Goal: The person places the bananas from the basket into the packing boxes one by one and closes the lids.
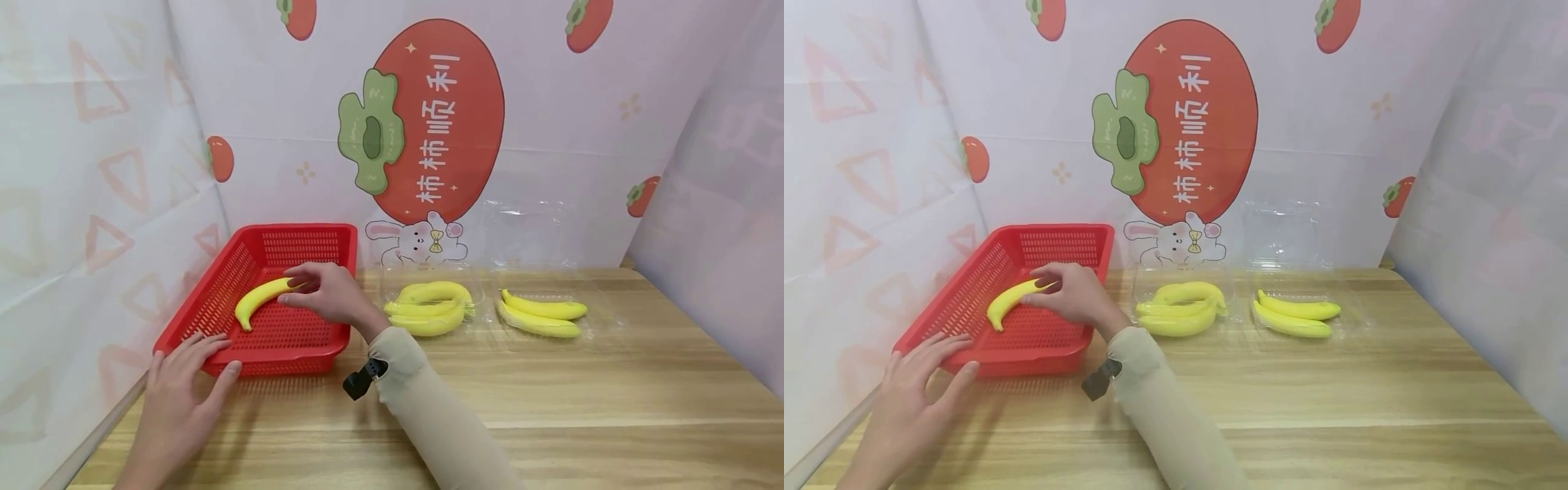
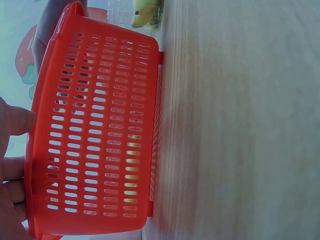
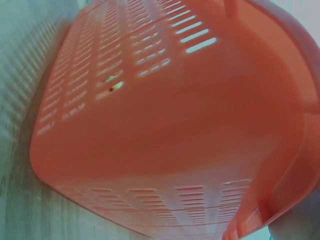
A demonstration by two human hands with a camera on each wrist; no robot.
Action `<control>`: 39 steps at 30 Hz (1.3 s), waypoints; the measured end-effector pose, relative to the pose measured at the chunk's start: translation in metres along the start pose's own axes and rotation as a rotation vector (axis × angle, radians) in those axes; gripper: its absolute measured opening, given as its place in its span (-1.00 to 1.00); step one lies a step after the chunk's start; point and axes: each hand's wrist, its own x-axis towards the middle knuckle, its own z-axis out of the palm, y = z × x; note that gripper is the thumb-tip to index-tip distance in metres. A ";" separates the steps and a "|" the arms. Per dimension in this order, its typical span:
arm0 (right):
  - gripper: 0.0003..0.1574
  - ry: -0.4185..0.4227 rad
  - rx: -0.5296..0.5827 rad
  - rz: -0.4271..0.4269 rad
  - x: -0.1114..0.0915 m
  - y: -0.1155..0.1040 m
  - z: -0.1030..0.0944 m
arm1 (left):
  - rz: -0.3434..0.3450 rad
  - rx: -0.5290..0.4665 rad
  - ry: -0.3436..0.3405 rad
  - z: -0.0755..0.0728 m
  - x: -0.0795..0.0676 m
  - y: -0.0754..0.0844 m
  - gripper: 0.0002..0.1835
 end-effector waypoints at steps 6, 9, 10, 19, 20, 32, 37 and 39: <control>-0.37 -0.054 -0.050 0.015 0.005 -0.001 0.000 | 0.007 -0.006 0.006 0.000 0.000 -0.001 -0.48; -0.35 -0.074 -0.082 0.018 0.008 -0.002 0.000 | 0.011 -0.010 0.008 0.000 0.001 -0.001 -0.49; -0.35 -0.081 -0.092 0.021 0.009 -0.002 0.000 | 0.012 -0.010 0.008 0.000 0.001 -0.001 -0.49; -0.36 -0.166 -0.249 0.027 0.022 -0.007 0.001 | 0.009 -0.007 0.009 -0.001 0.001 -0.002 -0.49; -0.35 -0.177 -0.268 0.028 0.024 -0.007 0.000 | 0.010 -0.007 0.009 -0.001 0.001 -0.002 -0.49; -0.35 -0.230 -0.368 0.047 0.038 0.000 -0.008 | 0.013 -0.016 0.017 0.000 0.002 0.001 -0.49; -0.37 -0.242 -0.319 0.060 0.040 -0.002 -0.010 | 0.004 -0.007 0.013 -0.001 0.002 0.002 -0.49; -0.37 -0.246 -0.313 0.060 0.041 -0.003 -0.012 | 0.000 -0.003 0.012 -0.001 0.001 0.002 -0.49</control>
